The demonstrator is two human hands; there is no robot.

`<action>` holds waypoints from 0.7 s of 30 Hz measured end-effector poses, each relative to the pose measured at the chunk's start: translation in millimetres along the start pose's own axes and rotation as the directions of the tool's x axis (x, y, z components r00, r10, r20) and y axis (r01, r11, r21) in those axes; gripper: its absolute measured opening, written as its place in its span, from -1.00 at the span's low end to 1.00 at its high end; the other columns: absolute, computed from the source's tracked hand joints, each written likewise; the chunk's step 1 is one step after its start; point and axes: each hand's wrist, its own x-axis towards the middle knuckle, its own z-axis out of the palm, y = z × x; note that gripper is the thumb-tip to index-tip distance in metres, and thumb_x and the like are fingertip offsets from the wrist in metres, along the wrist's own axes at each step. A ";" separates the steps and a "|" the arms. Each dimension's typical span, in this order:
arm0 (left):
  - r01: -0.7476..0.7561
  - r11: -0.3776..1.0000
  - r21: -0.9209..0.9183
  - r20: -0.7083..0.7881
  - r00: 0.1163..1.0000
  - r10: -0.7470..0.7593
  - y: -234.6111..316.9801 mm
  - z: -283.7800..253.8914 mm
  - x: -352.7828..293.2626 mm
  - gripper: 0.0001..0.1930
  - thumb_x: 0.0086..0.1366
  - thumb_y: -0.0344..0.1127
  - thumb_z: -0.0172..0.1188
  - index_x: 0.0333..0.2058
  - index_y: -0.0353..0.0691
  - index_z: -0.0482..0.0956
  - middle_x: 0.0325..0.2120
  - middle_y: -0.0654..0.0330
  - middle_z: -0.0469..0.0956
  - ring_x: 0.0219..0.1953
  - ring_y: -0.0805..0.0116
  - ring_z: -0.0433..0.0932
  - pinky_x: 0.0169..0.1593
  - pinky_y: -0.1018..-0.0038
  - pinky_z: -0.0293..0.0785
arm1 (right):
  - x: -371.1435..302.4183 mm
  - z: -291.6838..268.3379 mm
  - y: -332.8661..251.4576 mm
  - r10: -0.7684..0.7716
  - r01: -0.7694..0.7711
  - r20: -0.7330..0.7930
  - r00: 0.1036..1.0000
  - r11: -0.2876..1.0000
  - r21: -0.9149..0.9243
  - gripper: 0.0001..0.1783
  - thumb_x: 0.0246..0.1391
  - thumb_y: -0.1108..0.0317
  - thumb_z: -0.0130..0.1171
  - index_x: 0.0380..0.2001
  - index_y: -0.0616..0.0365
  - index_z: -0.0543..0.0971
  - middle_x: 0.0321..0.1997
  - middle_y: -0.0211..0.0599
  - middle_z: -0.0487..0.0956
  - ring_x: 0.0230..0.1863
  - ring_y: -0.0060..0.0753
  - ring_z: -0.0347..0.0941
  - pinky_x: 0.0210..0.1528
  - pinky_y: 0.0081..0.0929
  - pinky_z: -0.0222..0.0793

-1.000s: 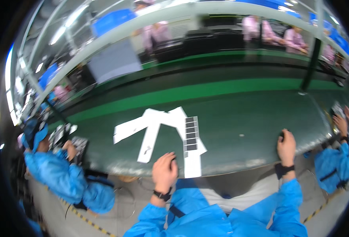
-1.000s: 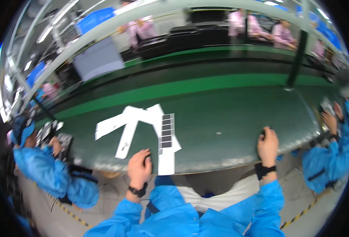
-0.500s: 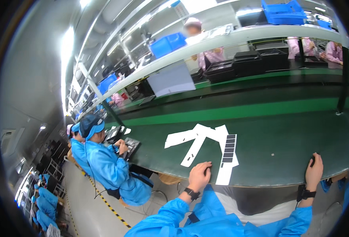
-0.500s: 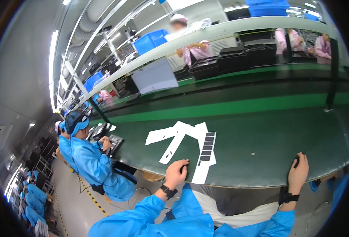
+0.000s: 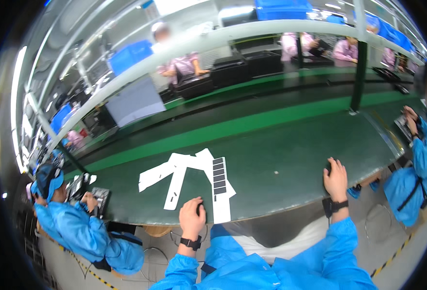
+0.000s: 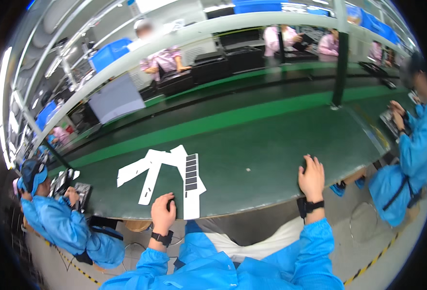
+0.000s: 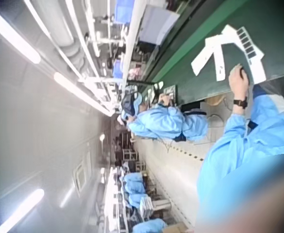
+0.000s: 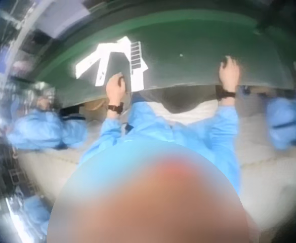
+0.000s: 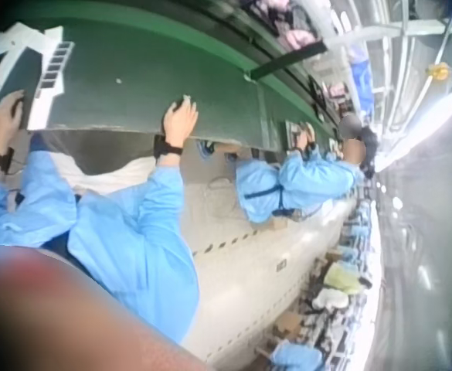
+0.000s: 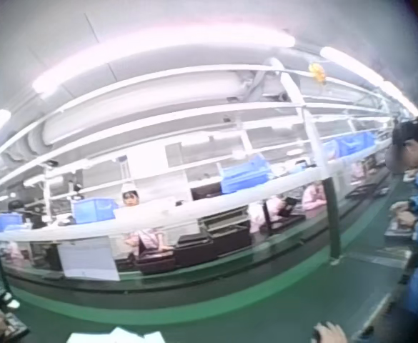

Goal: Assembling the internal components of a laptop or tablet, including applying tape and securing small parts with a stylus/tweezer tool.

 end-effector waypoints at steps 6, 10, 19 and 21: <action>0.045 0.999 -0.023 0.045 0.998 -0.044 -6.4 -2.9 -4.7 -0.79 0.18 -0.38 0.15 -0.20 -0.21 0.60 -0.07 0.16 0.62 0.00 0.12 0.54 0.05 0.26 0.40 | 6.5 2.7 -7.0 -0.007 0.006 -0.029 1.000 1.000 -0.021 -0.56 0.11 0.26 0.16 0.07 0.09 0.47 0.18 -0.17 0.52 0.29 -0.03 0.32 0.35 -0.10 0.15; 0.042 0.998 -0.047 0.079 0.996 -0.038 -2.7 -3.6 -2.0 -0.77 0.19 -0.36 0.17 -0.17 -0.23 0.58 -0.05 0.14 0.61 0.04 0.09 0.52 0.09 0.22 0.37 | 3.3 -0.2 -1.6 -0.003 0.002 -0.023 1.000 0.999 -0.035 -0.58 0.13 0.24 0.15 0.06 0.06 0.47 0.17 -0.17 0.52 0.30 -0.03 0.31 0.36 -0.08 0.14; -0.164 0.955 -0.247 -0.045 0.986 0.157 76.0 -136.8 79.6 -0.54 0.20 -0.37 0.24 0.08 -0.36 0.47 0.05 -0.09 0.52 0.13 0.04 0.48 0.25 0.18 0.29 | 2.6 3.4 -7.8 0.021 -0.017 0.061 0.998 0.998 -0.064 -0.58 0.14 0.23 0.14 0.06 0.06 0.46 0.18 -0.17 0.52 0.30 0.00 0.31 0.35 -0.10 0.15; -0.515 0.772 -0.372 -0.538 0.798 0.273 127.9 -180.4 108.8 -0.62 0.26 -0.28 0.19 -0.05 -0.46 0.52 -0.13 -0.14 0.55 -0.01 0.01 0.52 0.07 0.24 0.40 | 5.7 1.6 -7.6 -0.008 0.008 0.008 1.000 1.000 -0.011 -0.57 0.14 0.22 0.14 0.08 0.05 0.45 0.18 -0.16 0.52 0.30 0.01 0.31 0.34 -0.10 0.16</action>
